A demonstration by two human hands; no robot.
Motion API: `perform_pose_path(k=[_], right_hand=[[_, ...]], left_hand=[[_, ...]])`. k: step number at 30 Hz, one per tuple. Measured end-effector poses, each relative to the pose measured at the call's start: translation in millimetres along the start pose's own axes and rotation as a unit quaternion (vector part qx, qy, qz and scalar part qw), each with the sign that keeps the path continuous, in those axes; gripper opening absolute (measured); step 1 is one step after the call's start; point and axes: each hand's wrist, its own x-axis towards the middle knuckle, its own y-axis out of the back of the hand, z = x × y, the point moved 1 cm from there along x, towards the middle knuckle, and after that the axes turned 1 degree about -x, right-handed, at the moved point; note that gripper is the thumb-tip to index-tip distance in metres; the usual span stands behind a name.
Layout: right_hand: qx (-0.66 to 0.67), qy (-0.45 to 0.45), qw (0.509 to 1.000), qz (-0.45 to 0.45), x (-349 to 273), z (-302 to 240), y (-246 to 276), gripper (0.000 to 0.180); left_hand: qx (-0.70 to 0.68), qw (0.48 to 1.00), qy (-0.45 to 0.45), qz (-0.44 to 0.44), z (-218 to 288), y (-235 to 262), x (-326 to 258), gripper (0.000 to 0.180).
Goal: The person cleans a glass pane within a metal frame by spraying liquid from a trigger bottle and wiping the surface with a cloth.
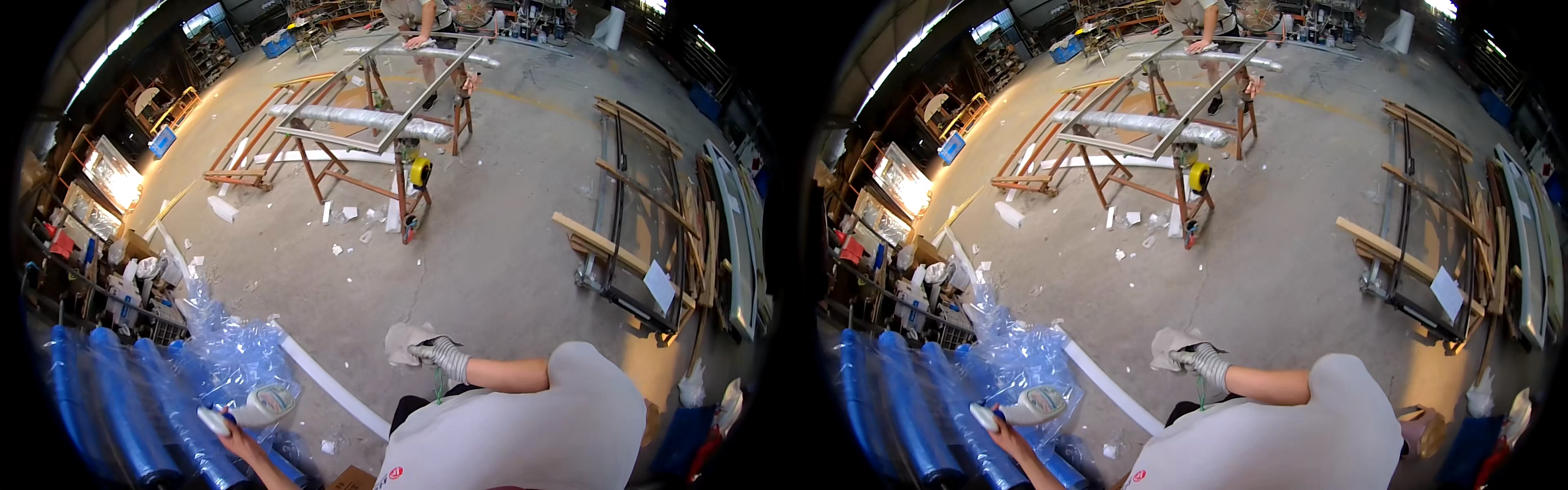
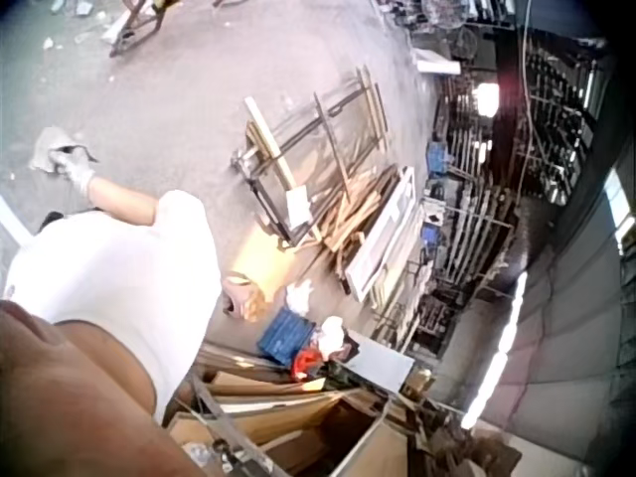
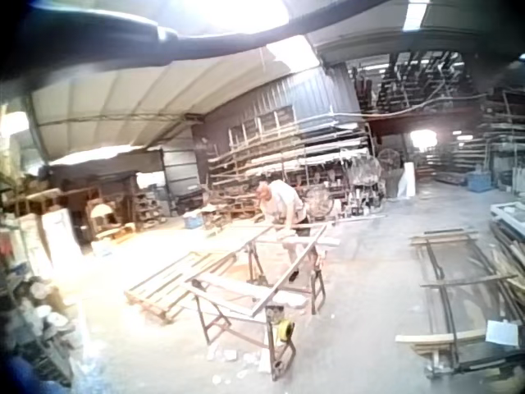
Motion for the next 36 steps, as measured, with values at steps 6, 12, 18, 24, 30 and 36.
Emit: perform_pose_path(k=[6,12,18,24,30,36], right_hand=[[0.244,0.051,0.964,0.099,27,-68,106,0.015],[0.345,0.104,0.914,0.185,57,-109,213,0.02],[0.342,0.159,0.878,0.294,105,-203,292,0.038],[0.326,0.228,0.875,0.275,201,-326,342,0.043],[0.173,0.284,0.914,0.233,327,-512,351,0.035],[-0.214,0.199,0.955,-0.046,481,-602,329,0.037]], left_hand=[[-0.102,0.991,0.082,-0.039,-13,-230,94,0.026],[0.021,0.96,0.09,-0.263,-43,-485,87,0.04],[-0.001,0.881,-0.002,-0.473,-62,-680,33,0.045],[-0.075,0.818,0.045,-0.569,-36,-770,63,0.044],[-0.011,0.902,0.089,-0.421,-45,-810,81,0.041],[0.189,0.953,0.176,-0.16,-51,-783,45,0.04]])
